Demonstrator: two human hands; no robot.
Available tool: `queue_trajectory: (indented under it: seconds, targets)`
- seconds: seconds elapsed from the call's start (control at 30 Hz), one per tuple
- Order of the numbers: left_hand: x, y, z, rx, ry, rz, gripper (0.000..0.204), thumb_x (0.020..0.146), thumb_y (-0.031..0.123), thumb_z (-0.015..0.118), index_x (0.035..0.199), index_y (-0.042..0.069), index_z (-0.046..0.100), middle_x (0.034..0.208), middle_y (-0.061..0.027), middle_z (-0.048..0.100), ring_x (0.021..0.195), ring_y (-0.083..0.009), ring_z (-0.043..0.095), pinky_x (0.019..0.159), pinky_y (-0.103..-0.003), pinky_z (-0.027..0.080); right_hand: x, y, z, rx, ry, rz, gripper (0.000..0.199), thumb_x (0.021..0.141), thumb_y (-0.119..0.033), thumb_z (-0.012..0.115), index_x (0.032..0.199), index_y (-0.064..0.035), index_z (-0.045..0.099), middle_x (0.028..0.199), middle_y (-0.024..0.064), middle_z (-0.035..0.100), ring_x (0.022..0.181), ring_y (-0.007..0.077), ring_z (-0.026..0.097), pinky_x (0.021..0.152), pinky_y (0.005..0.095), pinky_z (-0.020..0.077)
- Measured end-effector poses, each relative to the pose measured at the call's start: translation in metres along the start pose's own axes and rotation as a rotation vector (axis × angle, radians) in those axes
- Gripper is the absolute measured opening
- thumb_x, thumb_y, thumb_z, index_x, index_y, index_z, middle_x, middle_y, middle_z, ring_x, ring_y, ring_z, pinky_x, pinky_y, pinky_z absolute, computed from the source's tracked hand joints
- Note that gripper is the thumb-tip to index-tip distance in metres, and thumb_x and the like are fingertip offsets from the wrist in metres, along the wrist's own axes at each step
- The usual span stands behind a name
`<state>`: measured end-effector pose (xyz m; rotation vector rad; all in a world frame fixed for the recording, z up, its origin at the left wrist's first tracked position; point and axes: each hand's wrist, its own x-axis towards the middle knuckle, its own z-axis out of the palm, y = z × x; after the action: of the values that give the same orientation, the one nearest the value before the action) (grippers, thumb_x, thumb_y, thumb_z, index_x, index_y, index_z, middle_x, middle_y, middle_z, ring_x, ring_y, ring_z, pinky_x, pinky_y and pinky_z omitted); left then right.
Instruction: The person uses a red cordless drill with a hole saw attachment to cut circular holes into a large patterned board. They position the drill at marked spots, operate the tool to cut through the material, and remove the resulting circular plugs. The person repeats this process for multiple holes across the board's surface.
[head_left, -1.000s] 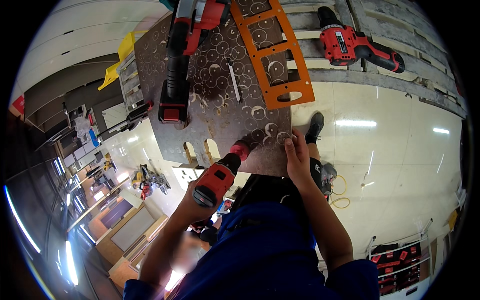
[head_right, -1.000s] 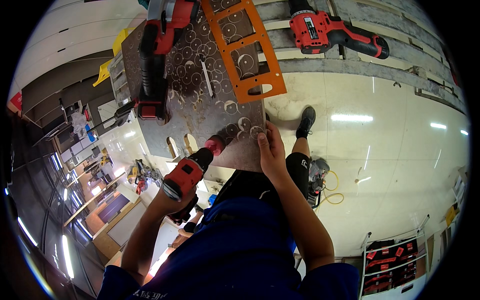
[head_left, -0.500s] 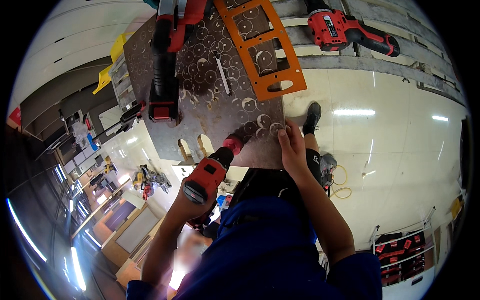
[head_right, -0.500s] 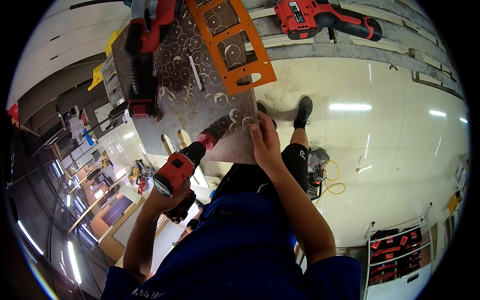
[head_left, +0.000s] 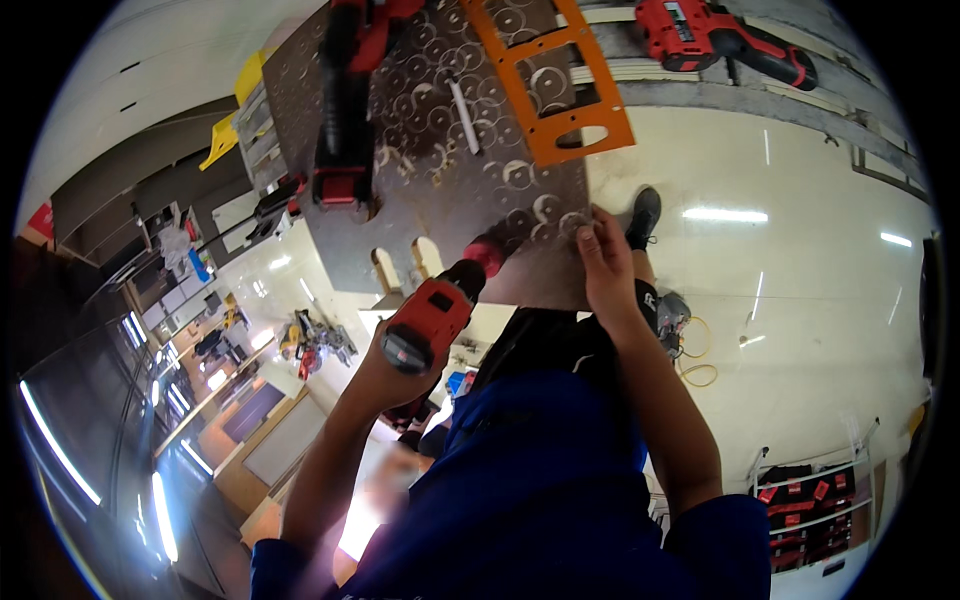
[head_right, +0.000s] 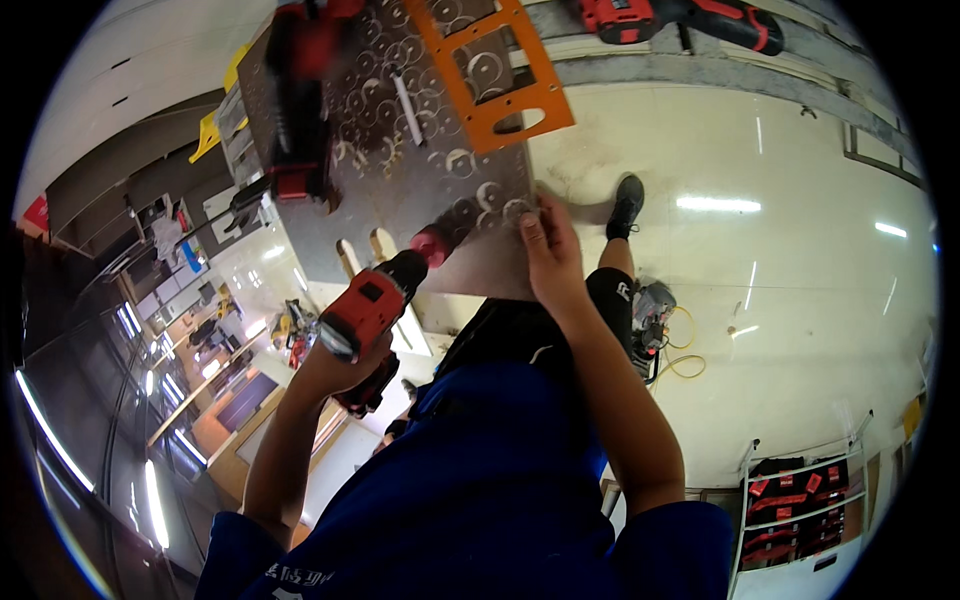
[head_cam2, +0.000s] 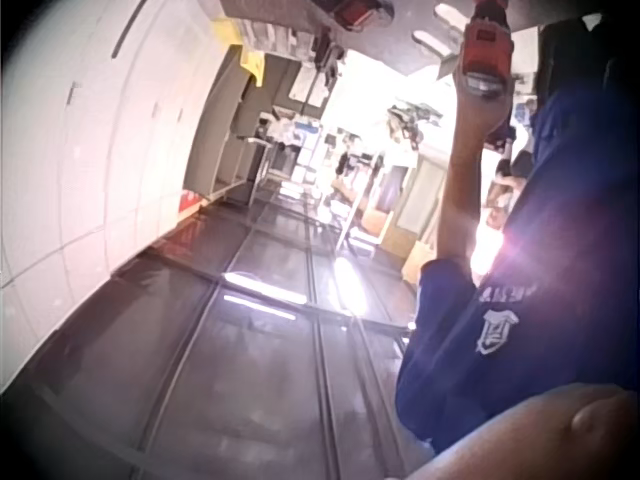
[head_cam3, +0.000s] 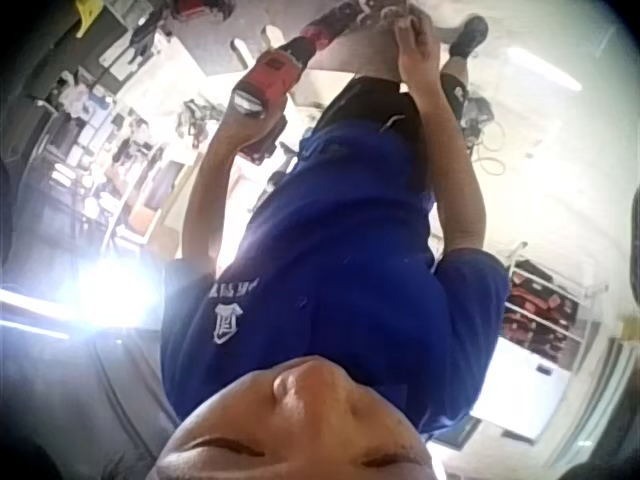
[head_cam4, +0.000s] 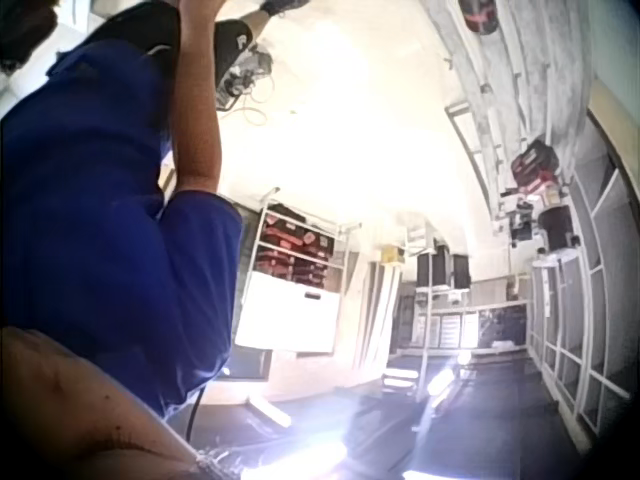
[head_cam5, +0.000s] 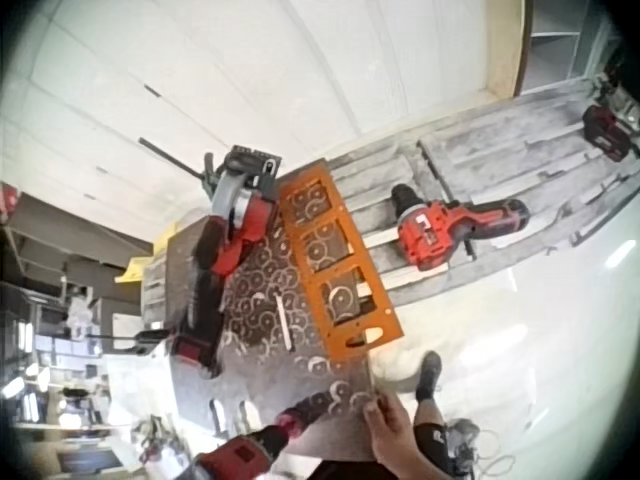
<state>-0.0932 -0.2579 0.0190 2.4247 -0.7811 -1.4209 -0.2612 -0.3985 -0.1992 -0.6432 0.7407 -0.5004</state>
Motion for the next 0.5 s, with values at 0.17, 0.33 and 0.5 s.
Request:
queue_trajectory:
  seconds: [0.17,0.33,0.5]
  targets:
    - [-0.0022,-0.0046,-0.0035,-0.018,-0.017,0.005,0.029,0.086,0.009,0.066,0.114,0.004,0.059,0.093,-0.0080,0.064,0.083,-0.0187,0.063,0.075,-0.033,0.052,-0.0001,-0.0084,0.0034,0.007,0.006,0.053,0.036,0.103,-0.014,0.048,0.135,0.0015,0.045,0.117,0.0064,0.061,0.106,0.0106,0.055,0.094,0.0248,0.0414]
    - [-0.0022,-0.0061,-0.0035,0.005,-0.008,0.049,0.028,0.087,0.009,0.066,0.113,0.004,0.059,0.092,-0.0067,0.064,0.080,-0.0160,0.063,0.072,-0.031,0.052,-0.0001,-0.0099,0.0029,-0.016,-0.013,0.023,0.036,0.103,-0.015,0.048,0.135,0.0018,0.046,0.116,0.0061,0.061,0.105,0.0105,0.055,0.094,0.0244,0.0411]
    - [-0.0013,0.0014,-0.0014,-0.086,-0.005,-0.117,0.035,0.077,0.011,0.071,0.109,0.001,0.061,0.088,-0.0116,0.068,0.079,-0.0207,0.066,0.077,-0.032,0.053,-0.0016,-0.0077,0.0035,-0.036,0.009,0.030,0.035,0.103,-0.015,0.048,0.134,0.0022,0.046,0.114,0.0065,0.062,0.105,0.0106,0.055,0.094,0.0243,0.0408]
